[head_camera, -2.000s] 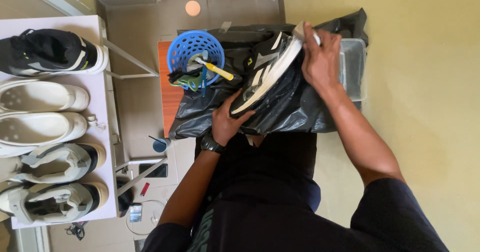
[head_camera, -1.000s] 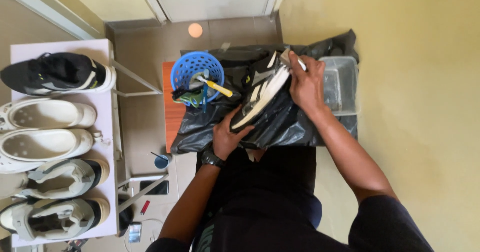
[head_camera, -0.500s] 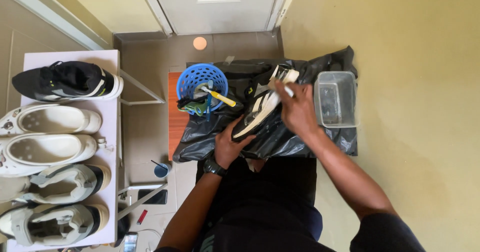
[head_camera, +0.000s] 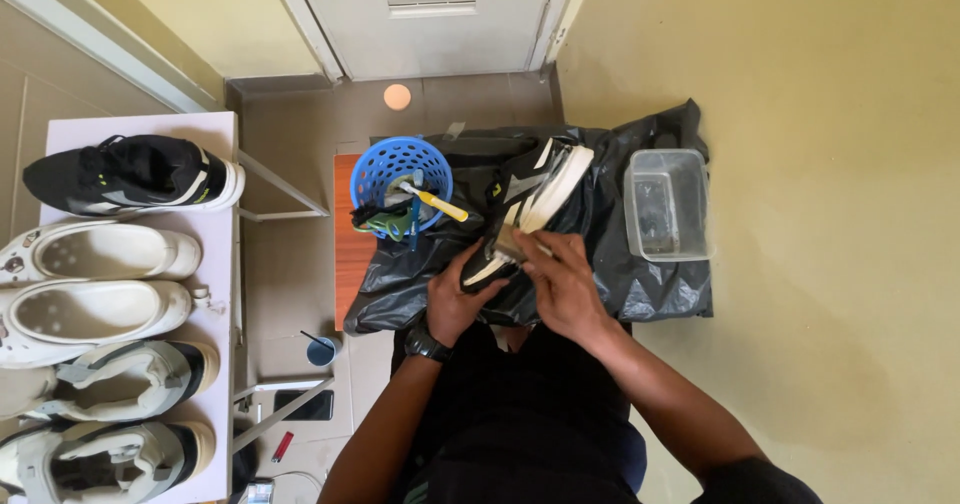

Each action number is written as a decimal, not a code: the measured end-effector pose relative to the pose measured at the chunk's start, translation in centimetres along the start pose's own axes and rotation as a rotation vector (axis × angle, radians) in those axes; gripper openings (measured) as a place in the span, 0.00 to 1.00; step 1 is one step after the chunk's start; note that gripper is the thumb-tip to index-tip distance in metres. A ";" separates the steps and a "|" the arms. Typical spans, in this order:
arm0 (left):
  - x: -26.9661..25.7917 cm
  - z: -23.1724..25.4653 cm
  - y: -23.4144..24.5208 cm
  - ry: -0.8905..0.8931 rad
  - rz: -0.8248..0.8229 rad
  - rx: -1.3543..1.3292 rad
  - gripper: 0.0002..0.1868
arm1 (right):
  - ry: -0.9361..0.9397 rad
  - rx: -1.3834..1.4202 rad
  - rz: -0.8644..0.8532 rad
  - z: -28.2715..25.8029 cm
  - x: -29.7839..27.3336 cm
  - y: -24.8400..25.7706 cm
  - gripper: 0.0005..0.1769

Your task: Using a handheld brush to scrub and clean the upper surface of a black and white sneaker.

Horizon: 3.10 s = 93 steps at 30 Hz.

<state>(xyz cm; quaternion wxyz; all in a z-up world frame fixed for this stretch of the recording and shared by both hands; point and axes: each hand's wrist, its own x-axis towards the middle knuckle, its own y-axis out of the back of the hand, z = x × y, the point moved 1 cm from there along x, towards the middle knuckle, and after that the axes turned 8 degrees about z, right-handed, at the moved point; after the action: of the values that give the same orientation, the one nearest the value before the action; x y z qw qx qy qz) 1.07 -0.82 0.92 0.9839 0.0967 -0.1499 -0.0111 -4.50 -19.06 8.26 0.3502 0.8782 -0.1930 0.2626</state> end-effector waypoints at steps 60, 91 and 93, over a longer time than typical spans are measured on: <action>-0.3 -0.2 -0.1 0.002 -0.032 0.014 0.37 | 0.034 -0.105 0.087 0.7 -1.3 -1.8 0.17; -0.5 -1.3 0.3 -0.202 -0.120 0.134 0.38 | 0.214 -0.663 0.042 10.4 8.8 1.9 0.27; -0.2 -0.5 0.4 -0.037 -0.072 -0.011 0.39 | 0.283 -0.670 0.086 10.7 7.4 1.5 0.22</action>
<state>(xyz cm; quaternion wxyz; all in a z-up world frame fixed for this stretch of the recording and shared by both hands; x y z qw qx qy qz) 1.06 -0.29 0.46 0.9804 0.0966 -0.1643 -0.0492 4.07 -28.86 6.85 0.6303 0.6609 -0.2546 0.3181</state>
